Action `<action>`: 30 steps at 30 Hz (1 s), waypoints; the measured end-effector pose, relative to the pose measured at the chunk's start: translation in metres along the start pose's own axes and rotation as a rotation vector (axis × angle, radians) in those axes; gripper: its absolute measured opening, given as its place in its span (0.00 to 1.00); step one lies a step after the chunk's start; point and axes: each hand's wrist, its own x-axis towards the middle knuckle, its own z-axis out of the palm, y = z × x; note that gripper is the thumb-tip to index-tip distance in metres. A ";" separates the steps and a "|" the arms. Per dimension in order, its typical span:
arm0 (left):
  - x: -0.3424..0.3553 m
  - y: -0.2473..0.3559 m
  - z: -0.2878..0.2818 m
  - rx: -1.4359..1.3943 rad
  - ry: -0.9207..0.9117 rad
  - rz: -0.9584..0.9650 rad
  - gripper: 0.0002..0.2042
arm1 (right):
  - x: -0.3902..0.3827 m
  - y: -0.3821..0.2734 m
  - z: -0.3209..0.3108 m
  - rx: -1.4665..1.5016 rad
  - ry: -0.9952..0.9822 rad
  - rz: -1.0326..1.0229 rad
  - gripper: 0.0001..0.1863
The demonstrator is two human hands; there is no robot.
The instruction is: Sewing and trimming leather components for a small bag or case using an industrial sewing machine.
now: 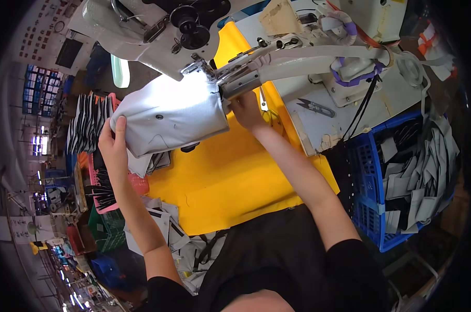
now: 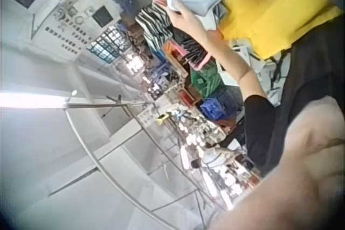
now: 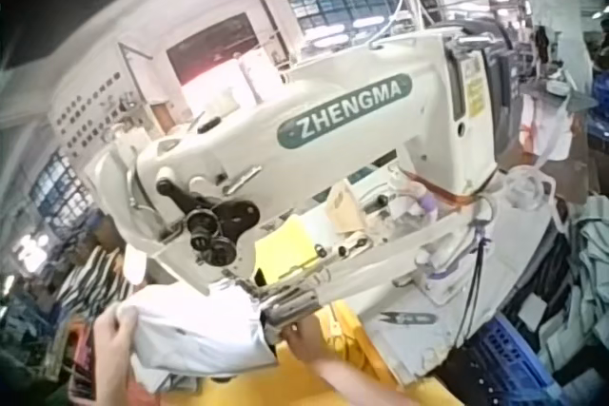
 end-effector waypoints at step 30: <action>0.019 -0.013 0.010 -0.093 -0.123 -0.015 0.15 | -0.051 -0.066 -0.007 -0.108 -0.137 -0.225 0.11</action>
